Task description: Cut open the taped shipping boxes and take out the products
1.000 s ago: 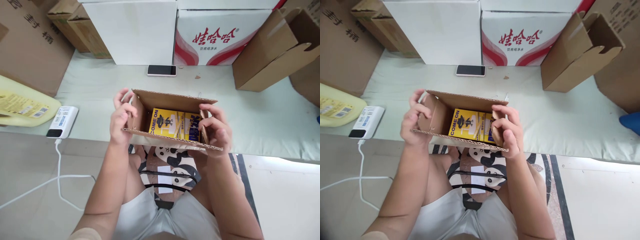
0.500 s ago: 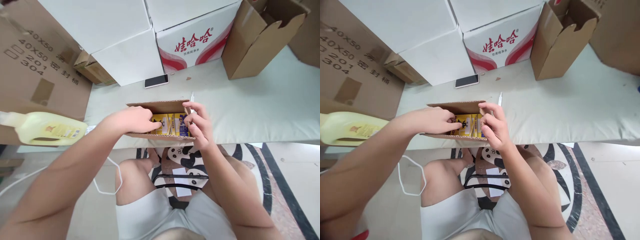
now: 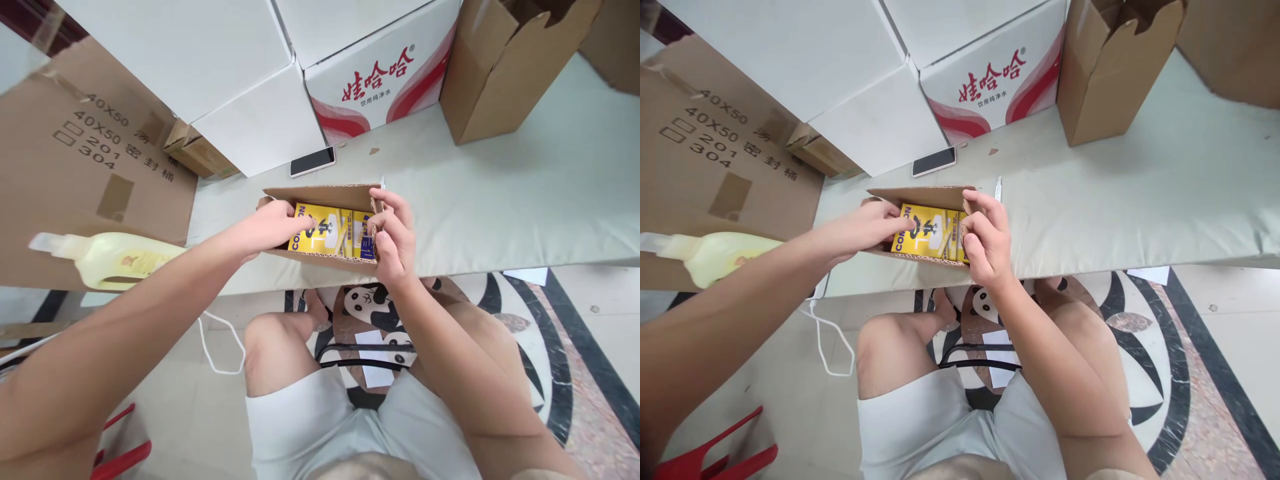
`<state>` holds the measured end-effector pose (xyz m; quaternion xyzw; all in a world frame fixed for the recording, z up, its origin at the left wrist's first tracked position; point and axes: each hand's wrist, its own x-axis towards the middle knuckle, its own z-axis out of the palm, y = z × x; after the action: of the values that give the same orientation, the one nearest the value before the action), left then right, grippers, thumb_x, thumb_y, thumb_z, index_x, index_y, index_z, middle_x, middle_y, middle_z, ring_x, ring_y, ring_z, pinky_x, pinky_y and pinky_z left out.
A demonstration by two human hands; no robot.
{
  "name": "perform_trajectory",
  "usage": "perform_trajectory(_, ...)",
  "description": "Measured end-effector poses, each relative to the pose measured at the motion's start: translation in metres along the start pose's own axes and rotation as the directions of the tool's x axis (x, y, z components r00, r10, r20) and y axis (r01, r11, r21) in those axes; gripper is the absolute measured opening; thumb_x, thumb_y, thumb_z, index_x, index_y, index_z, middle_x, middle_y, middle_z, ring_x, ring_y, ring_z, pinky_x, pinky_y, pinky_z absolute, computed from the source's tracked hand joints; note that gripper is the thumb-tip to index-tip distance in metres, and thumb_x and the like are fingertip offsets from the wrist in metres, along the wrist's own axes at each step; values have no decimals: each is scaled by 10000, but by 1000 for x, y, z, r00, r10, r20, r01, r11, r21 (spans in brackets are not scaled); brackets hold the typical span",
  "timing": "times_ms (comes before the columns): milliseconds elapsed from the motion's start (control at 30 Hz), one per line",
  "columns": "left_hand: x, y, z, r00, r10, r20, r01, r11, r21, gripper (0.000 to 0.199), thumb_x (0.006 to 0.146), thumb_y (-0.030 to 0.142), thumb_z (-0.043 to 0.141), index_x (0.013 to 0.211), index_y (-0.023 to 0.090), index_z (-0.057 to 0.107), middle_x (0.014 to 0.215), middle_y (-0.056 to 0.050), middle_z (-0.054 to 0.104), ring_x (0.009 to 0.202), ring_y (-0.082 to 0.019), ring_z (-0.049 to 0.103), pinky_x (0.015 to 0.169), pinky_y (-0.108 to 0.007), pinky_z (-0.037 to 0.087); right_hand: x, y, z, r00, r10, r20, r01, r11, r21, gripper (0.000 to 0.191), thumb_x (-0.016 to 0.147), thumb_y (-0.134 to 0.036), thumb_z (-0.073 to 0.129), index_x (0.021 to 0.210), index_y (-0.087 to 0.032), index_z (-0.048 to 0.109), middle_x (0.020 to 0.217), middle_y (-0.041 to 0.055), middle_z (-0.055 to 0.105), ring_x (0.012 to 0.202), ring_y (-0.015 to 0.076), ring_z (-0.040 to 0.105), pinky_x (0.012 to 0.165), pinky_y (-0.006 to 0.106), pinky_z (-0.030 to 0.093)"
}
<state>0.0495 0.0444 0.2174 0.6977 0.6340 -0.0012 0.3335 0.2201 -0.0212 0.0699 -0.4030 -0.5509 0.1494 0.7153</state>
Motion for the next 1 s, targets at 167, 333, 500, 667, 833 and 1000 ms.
perform_trajectory(167,-8,9,-12,994,98,-44,-100,994,-37,225,739,407,713,873,238,649,875,-49,731,804,-222,687,666,-341,525,0,3,4,1000,-23,21,23,999,22,368,996,-493,385,804,-224,547,1367,117,584,1242,297,580,1135,547,462)
perform_trajectory(333,7,3,-13,998,61,30,-61,998,4,359,708,386,746,884,261,460,961,-20,691,889,-216,669,644,-301,479,-1,5,5,998,-35,50,34,999,26,344,1002,-446,389,808,-223,564,1380,115,581,1251,288,575,1155,545,455)
perform_trajectory(500,15,7,-17,987,-24,162,28,999,-22,460,681,442,781,938,292,429,969,-14,695,858,-229,686,605,-302,467,0,5,3,995,-30,91,32,999,-21,359,1004,-417,378,785,-223,585,1381,103,599,1251,286,571,1131,527,463)
perform_trajectory(667,20,-2,-10,997,77,-10,-77,996,41,499,666,465,832,982,285,490,925,-31,697,805,-216,688,666,-311,521,2,5,2,992,-87,95,93,994,-62,346,1014,-384,377,805,-227,603,1360,87,626,1250,270,588,1093,488,485)
perform_trajectory(833,23,-3,-2,963,173,-204,-171,985,27,631,625,427,893,1091,261,501,1017,-48,691,867,-235,711,764,-355,589,1,7,3,986,-112,122,125,986,-108,368,1013,-453,356,903,-245,638,1419,82,613,1320,293,554,1182,527,413)
perform_trajectory(1000,10,15,-33,820,243,-519,-232,969,88,966,435,248,987,1281,230,520,992,-12,642,972,-310,727,927,-541,591,-2,8,12,988,-105,112,126,972,-198,283,956,-469,493,1027,-278,689,1450,74,602,1350,336,516,1204,567,345)
